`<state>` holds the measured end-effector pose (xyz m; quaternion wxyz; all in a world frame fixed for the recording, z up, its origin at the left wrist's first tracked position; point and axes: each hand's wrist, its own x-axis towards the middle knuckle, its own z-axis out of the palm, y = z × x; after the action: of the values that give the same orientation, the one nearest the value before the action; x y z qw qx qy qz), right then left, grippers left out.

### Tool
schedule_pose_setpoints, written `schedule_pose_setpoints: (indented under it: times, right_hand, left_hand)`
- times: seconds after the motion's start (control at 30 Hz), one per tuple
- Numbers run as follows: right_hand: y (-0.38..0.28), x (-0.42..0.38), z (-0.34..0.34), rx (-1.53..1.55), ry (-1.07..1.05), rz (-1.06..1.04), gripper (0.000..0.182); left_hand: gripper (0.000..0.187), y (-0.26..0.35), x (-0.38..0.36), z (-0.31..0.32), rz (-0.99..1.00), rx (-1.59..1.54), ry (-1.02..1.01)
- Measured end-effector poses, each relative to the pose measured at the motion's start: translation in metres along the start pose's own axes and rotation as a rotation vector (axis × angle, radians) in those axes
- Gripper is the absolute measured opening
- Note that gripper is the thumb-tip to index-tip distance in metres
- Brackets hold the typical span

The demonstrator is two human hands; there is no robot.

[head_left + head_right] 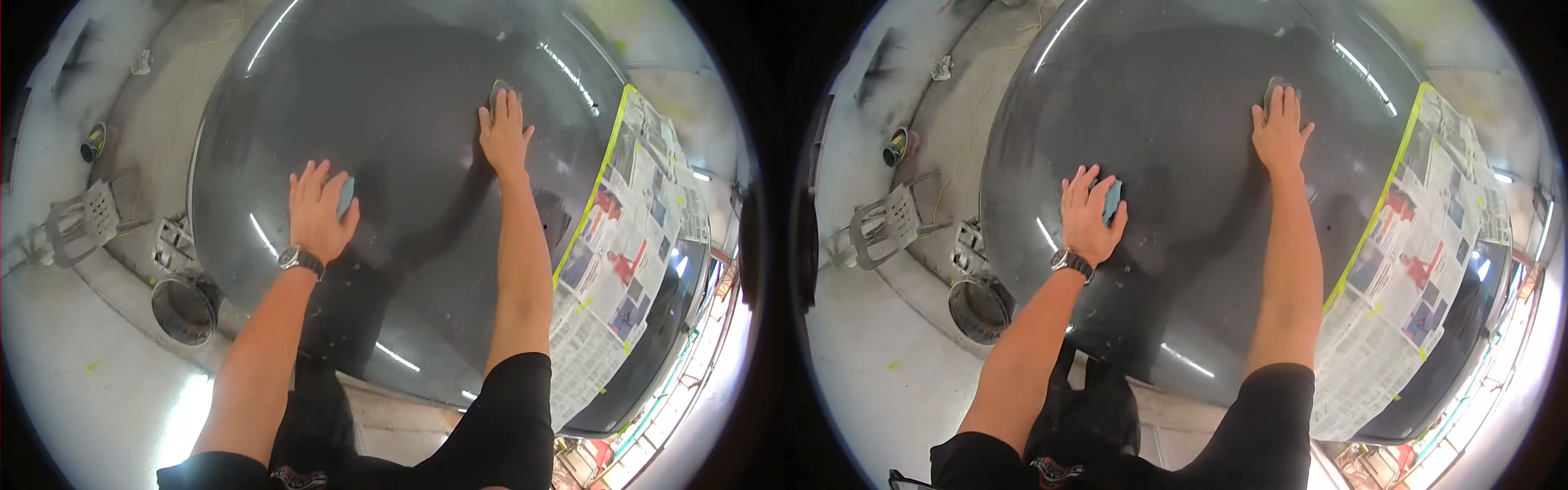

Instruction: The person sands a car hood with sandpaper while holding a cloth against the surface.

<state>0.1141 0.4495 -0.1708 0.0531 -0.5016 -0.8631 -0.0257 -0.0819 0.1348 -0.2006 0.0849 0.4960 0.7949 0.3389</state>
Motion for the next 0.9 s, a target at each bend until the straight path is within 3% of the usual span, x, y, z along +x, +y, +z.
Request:
schedule_pose_setpoints:
  times: [0.07,0.13,0.23,0.27,0.3,0.37,0.5,0.53,0.6,0.7,0.73,0.9]
  right_hand:
    - [-0.002,-0.002,0.006,-0.006,0.024,-0.002,0.062]
    - [-0.017,-0.054,0.001,-0.063,0.036,-0.133,0.065]
    - [-0.057,-0.188,-0.029,0.123,-0.311,-0.198,0.071]
    - [-0.056,-0.189,-0.039,0.108,-0.390,-0.212,0.071]
    - [-0.047,-0.185,-0.050,0.102,-0.472,-0.229,0.070]
    - [-0.013,-0.119,-0.027,0.083,-0.243,-0.235,0.063]
    - [-0.008,0.016,0.002,0.149,-0.006,-0.040,0.055]
    - [-0.010,0.014,0.010,0.123,0.028,0.016,0.055]
    - [-0.016,-0.029,0.015,0.184,0.073,-0.091,0.054]
    - [-0.021,-0.080,-0.002,0.224,-0.078,-0.104,0.054]
    - [-0.007,-0.067,0.002,0.191,-0.070,-0.152,0.052]
    - [0.009,0.061,0.020,0.171,-0.016,0.039,0.054]
  left_hand:
    - [0.048,0.000,-0.003,0.001,-0.002,-0.011,-0.010]
    - [0.048,-0.001,-0.005,0.001,-0.009,-0.005,-0.017]
    - [0.048,0.002,-0.002,-0.001,-0.011,-0.018,-0.024]
    - [0.048,0.001,-0.001,-0.003,-0.020,-0.009,-0.025]
    - [0.048,-0.001,-0.001,-0.003,-0.023,-0.009,-0.014]
    - [0.048,0.000,-0.001,-0.002,-0.010,-0.015,-0.008]
    - [0.048,0.000,0.000,-0.002,-0.029,-0.002,-0.035]
    - [0.048,-0.001,-0.001,0.000,-0.018,0.000,-0.020]
    - [0.049,0.000,-0.003,0.001,-0.009,-0.012,-0.029]
    - [0.049,0.000,-0.002,-0.003,-0.017,-0.021,-0.038]
    - [0.049,0.000,-0.001,-0.002,-0.019,-0.022,-0.041]
    - [0.049,0.000,0.005,0.000,-0.004,0.004,-0.006]
